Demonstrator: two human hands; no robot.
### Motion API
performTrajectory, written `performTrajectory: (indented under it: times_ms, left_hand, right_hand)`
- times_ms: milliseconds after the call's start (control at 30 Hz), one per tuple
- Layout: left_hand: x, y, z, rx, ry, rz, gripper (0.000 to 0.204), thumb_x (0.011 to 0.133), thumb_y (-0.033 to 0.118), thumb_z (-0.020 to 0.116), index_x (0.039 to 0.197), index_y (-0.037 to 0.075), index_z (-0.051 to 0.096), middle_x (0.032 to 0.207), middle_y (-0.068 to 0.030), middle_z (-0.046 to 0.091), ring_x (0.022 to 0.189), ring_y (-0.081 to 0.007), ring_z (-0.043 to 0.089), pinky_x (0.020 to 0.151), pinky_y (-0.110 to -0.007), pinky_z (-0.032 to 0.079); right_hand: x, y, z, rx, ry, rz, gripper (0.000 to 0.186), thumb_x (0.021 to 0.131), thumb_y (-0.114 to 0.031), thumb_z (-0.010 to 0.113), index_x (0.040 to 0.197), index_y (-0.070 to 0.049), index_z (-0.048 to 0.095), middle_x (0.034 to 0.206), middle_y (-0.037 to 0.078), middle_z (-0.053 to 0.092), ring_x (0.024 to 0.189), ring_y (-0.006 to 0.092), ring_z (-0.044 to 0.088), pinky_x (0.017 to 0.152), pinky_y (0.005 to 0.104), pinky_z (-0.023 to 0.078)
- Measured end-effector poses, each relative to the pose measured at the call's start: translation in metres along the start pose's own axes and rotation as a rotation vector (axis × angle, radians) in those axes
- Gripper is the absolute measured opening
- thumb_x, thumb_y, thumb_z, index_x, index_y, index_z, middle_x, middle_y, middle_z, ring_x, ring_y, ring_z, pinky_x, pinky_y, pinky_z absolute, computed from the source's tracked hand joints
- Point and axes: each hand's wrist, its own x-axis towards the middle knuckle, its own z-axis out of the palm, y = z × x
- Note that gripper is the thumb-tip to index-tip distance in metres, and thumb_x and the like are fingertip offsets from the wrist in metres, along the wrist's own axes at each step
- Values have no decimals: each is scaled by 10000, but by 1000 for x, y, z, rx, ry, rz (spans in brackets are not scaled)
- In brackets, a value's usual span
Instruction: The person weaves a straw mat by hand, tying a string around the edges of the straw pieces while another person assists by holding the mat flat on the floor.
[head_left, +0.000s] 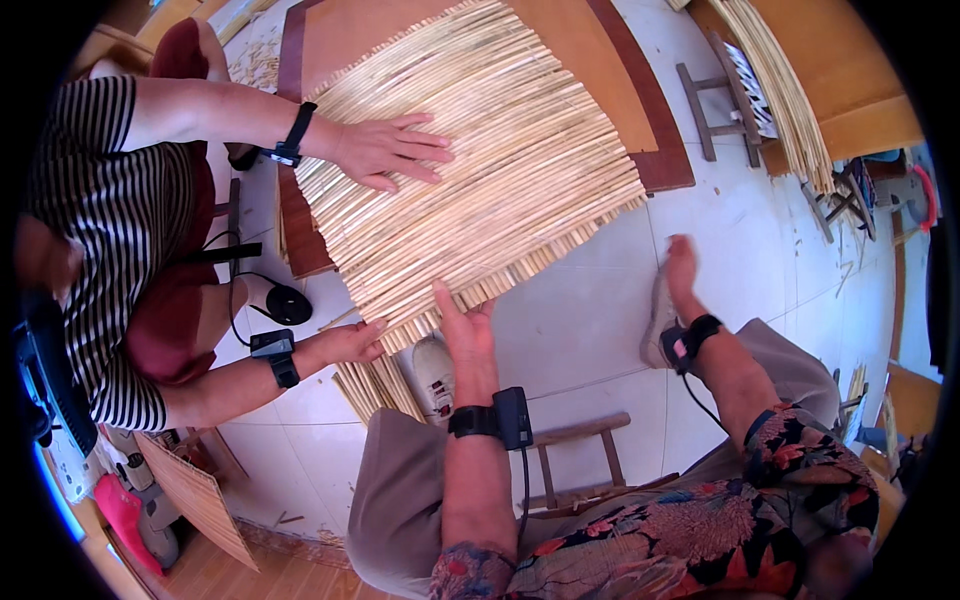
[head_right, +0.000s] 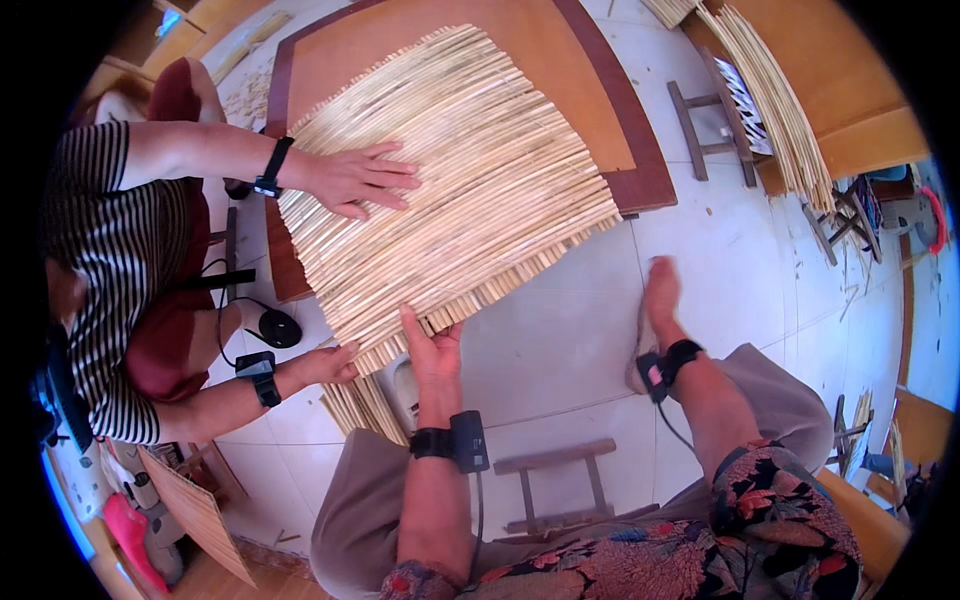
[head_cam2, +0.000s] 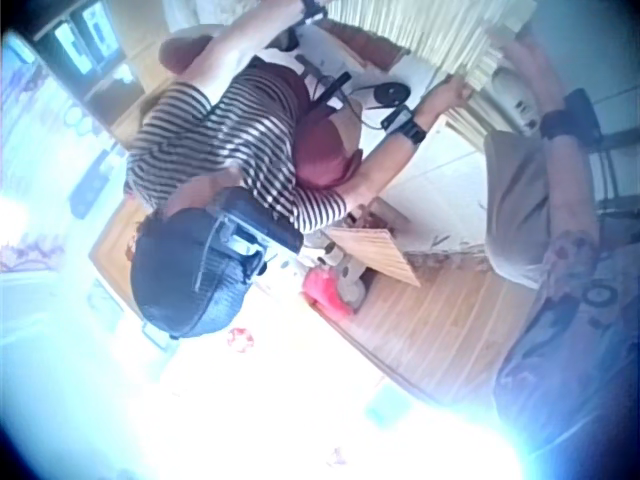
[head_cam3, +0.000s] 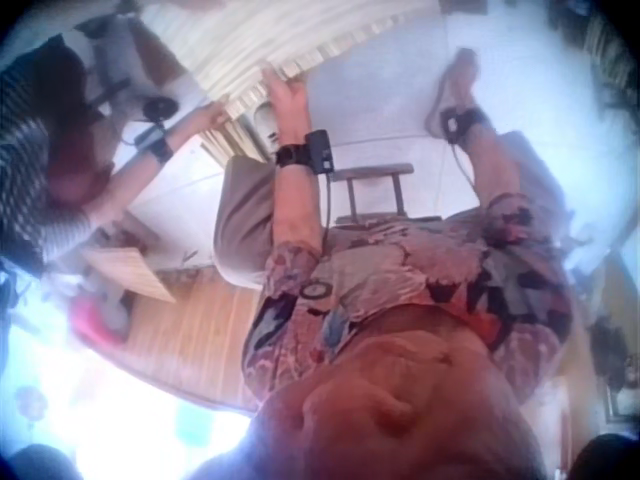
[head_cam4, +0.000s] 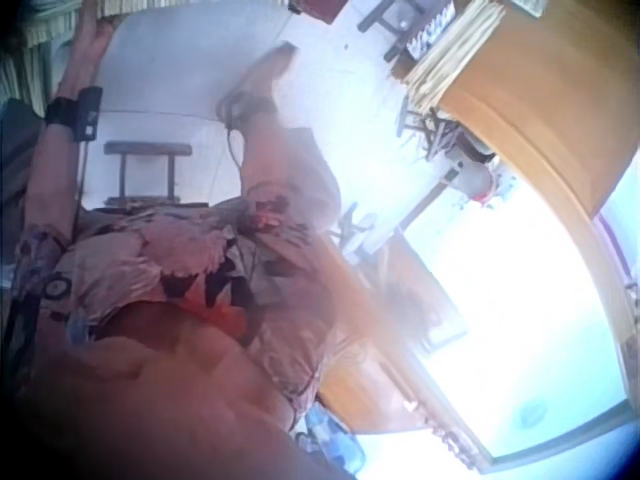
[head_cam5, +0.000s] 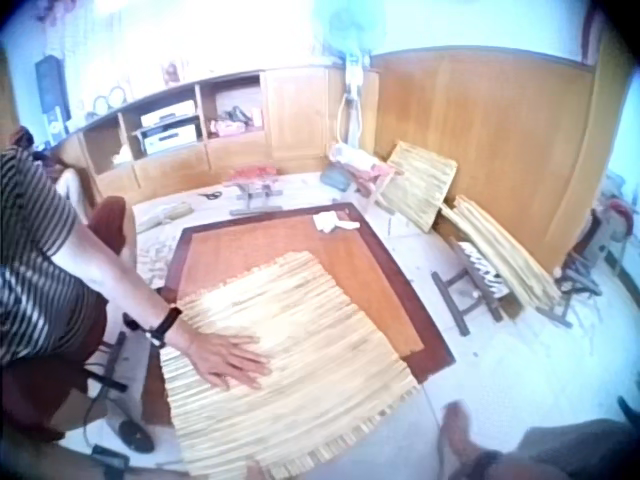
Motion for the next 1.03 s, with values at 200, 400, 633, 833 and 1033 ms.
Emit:
performTrajectory:
  times_ms: [200,400,633,833,1033]
  left_hand:
    - [-7,3,8,23,-18,-26,605,831,446,567,1281,97,363,1241,-91,461,1083,-255,498,872,-451,459]
    - [-7,2,11,-4,11,-39,633,825,460,569,1292,92,351,1249,-98,453,1089,-255,493,889,-462,445]
    - [-10,2,16,66,-17,-18,661,819,473,570,1297,83,334,1250,-104,446,1086,-263,494,851,-438,475]
    - [-8,5,9,60,1,6,680,815,469,576,1305,78,314,1248,-107,444,1086,-267,496,833,-431,492]
    - [-8,3,13,61,-6,-11,670,800,484,588,1290,95,347,1229,-89,474,1066,-239,514,845,-410,485]
  right_hand:
    - [-124,-122,64,263,-1131,-115,185,790,-232,605,848,-58,627,798,98,622,760,222,588,703,308,454]
    - [-148,-190,122,609,-981,258,246,830,-232,601,980,-37,593,796,23,594,670,93,533,583,249,444]
    - [-123,-212,133,845,-804,190,294,823,-238,614,1016,-35,525,790,40,554,613,76,492,451,224,412]
    - [-120,-223,118,1004,-886,398,190,794,-182,621,925,-52,575,644,-19,505,506,67,444,403,212,338]
    - [-119,-193,120,1030,-929,571,230,767,-101,606,992,-54,590,606,-27,506,425,70,410,347,210,277]
